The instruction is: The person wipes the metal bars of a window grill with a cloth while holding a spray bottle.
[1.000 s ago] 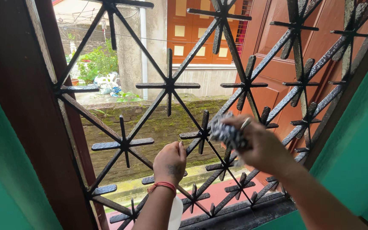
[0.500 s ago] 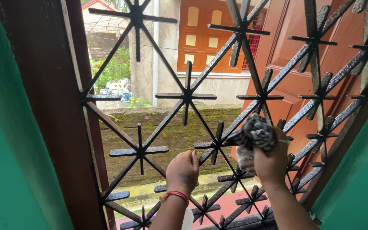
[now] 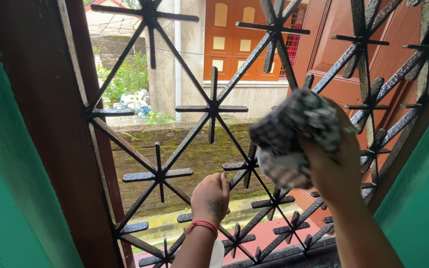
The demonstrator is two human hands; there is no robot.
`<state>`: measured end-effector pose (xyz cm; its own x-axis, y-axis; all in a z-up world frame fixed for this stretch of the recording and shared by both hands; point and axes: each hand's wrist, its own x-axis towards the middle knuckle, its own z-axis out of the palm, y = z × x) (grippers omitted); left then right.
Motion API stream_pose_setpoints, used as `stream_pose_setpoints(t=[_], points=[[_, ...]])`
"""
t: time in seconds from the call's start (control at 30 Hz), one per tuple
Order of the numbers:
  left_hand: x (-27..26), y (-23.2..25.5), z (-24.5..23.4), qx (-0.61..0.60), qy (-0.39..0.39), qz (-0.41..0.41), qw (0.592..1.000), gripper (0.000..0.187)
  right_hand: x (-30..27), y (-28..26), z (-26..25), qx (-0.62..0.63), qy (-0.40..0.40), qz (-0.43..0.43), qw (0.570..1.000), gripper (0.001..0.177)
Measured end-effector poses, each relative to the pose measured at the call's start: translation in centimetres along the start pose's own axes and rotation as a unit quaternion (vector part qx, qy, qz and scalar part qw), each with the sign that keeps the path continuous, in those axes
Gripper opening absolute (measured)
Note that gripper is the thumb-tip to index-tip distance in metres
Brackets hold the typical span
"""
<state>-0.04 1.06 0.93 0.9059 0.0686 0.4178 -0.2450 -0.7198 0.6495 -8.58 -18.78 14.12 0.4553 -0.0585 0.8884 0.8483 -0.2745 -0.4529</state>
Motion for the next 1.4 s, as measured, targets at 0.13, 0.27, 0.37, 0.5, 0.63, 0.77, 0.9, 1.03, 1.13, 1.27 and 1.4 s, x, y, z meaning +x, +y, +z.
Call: stream_pose_setpoints(t=[0.13,0.27,0.37,0.5,0.63,0.77,0.9,1.03,1.13,1.27,1.4], points=[[0.1,-0.1,0.2,0.005,-0.002,-0.004,1.0,0.042,3.7,-0.1,3.7,-0.141,-0.043,-0.146,0.978,0.058],[0.1,-0.1,0.2,-0.004,0.013,0.006,1.0,0.04,4.8,2.0,9.1,-0.213,-0.066,-0.201,0.954,0.041],[0.0,0.0,0.1,-0.001,0.012,0.005,1.0,0.041,2.6,2.4,10.7,-0.351,-0.002,-0.255,0.901,0.068],[0.0,0.1,-0.1,0.001,0.006,0.0,1.0,0.041,2.7,2.2,10.4,-0.365,-0.015,-0.254,0.896,0.089],[0.0,-0.1,0.1,-0.002,0.004,0.004,1.0,0.041,3.6,0.9,8.7,-0.376,-0.075,-0.221,0.897,0.083],[-0.4,-0.1,0.4,0.002,0.009,0.004,1.0,0.041,2.9,0.8,7.1,-0.452,-0.104,-0.242,0.852,0.066],[-0.8,0.0,0.4,0.007,0.014,0.002,1.0,0.041,-0.4,2.2,4.9,-0.487,-0.157,-0.164,0.843,0.061],[-0.6,0.0,0.3,0.015,0.022,0.005,1.0,0.04,-3.6,3.9,2.2,-0.468,-0.147,-0.254,0.834,0.065],[-0.9,0.0,0.8,0.014,0.026,0.006,1.0,0.04,-5.4,4.5,0.6,-0.471,-0.288,-0.035,0.833,0.053],[-0.9,0.1,0.4,0.011,0.025,-0.004,1.0,0.041,-5.7,3.2,-1.1,-0.528,-0.366,0.052,0.764,0.052],[-0.9,0.3,0.4,0.01,0.02,-0.005,1.0,0.04,-2.2,1.5,-3.3,-0.386,-0.115,0.004,0.915,0.039]])
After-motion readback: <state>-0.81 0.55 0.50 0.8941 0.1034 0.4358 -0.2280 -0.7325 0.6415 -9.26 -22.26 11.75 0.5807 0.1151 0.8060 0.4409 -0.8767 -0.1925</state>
